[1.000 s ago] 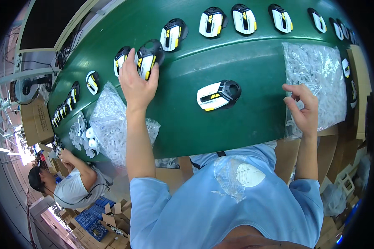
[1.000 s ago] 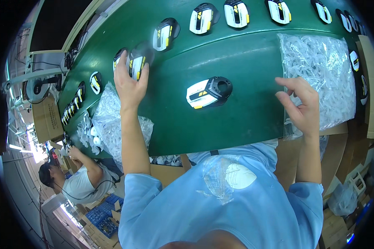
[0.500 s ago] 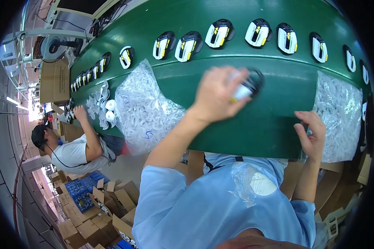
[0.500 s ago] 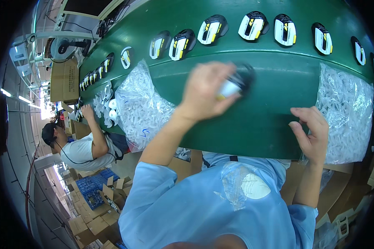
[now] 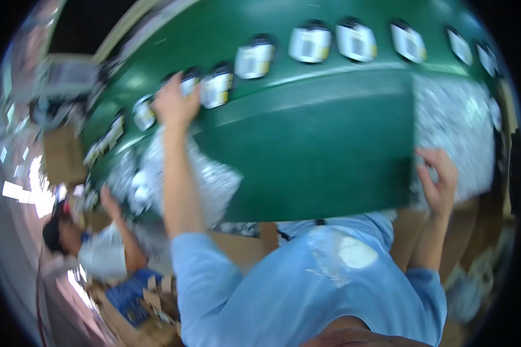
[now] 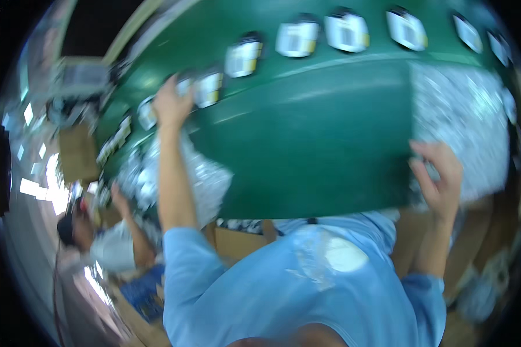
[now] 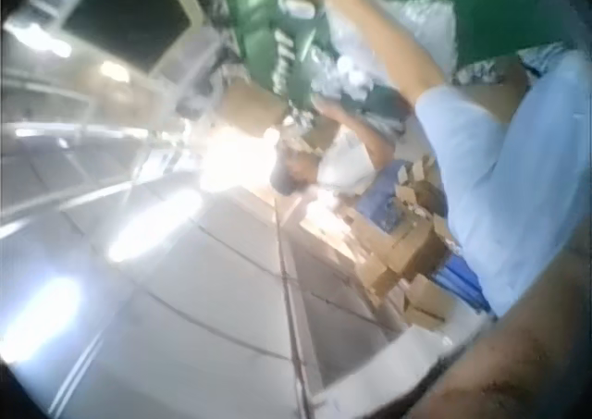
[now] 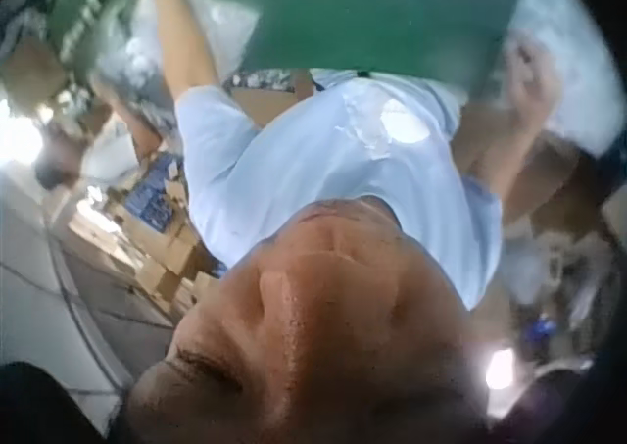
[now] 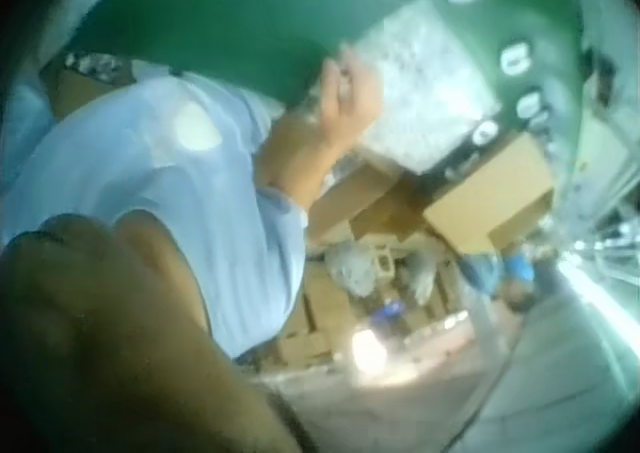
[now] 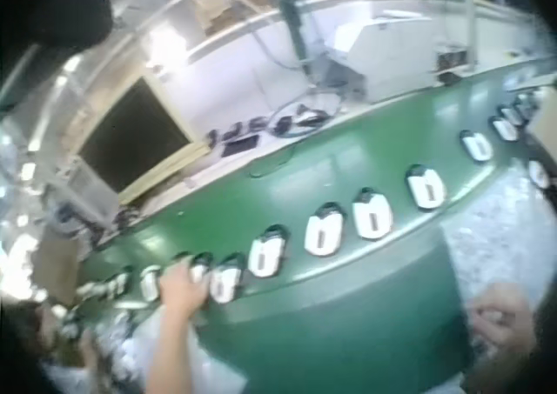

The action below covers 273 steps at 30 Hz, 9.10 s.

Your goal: The person assembles computer mouse components by attaching plastic casing pieces and small plastic parts to each mouse body by hand, then places the assembled units in a line on the conveyor table.

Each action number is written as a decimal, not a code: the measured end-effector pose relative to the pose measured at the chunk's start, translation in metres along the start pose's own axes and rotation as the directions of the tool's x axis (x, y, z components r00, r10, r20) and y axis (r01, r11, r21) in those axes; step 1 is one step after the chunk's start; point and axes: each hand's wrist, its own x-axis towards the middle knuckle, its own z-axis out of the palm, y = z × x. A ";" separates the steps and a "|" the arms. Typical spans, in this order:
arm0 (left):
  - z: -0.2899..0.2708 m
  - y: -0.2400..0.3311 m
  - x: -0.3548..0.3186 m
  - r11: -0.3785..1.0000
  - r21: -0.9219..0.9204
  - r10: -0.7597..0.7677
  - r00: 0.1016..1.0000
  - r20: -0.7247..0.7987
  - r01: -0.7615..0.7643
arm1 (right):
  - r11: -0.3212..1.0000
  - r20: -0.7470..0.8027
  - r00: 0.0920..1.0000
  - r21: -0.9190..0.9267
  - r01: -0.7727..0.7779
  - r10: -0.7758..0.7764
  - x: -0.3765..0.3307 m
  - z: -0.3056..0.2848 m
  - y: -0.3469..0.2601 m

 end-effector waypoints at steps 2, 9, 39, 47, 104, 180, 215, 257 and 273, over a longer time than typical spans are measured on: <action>-0.004 -0.029 -0.004 0.996 -0.059 -0.058 0.996 0.061 0.062 | 0.997 -0.094 0.996 -0.073 -0.013 0.006 0.019 -0.014 0.004; -0.053 0.012 -0.028 0.740 -0.672 -0.069 0.998 -0.012 0.043 | 0.930 -0.136 0.990 -0.366 -0.029 -0.022 0.043 -0.040 0.042; -0.109 0.229 -0.171 0.204 -0.979 0.463 0.881 0.100 0.004 | 0.868 -0.182 0.887 0.198 0.456 -0.425 0.047 0.098 -0.064; -0.117 0.229 -0.169 -0.239 -0.832 0.675 0.701 0.228 0.501 | 0.798 -0.070 0.904 0.445 0.407 -0.422 0.038 0.104 -0.066; -0.034 0.157 -0.083 0.727 -0.568 0.101 0.878 -0.467 -0.386 | 0.953 0.151 0.951 0.178 0.244 -0.271 0.003 0.111 -0.031; -0.085 0.240 -0.134 0.442 -0.773 0.322 0.885 -0.337 -0.456 | 0.979 -0.187 0.968 0.083 0.186 -0.168 0.044 0.111 -0.035; -0.048 0.124 -0.058 0.795 -0.478 0.098 0.858 -0.505 -0.372 | 0.983 0.124 0.977 0.087 0.162 -0.172 0.010 0.083 -0.040; -0.061 0.241 -0.124 0.547 -0.642 0.602 0.785 -0.144 -0.537 | 0.846 0.384 0.921 -0.512 0.150 0.069 0.069 -0.012 0.061; -0.047 0.244 -0.134 0.558 -0.663 0.528 0.830 -0.180 -0.499 | 0.851 0.232 0.965 -0.476 0.221 -0.121 0.053 -0.031 0.060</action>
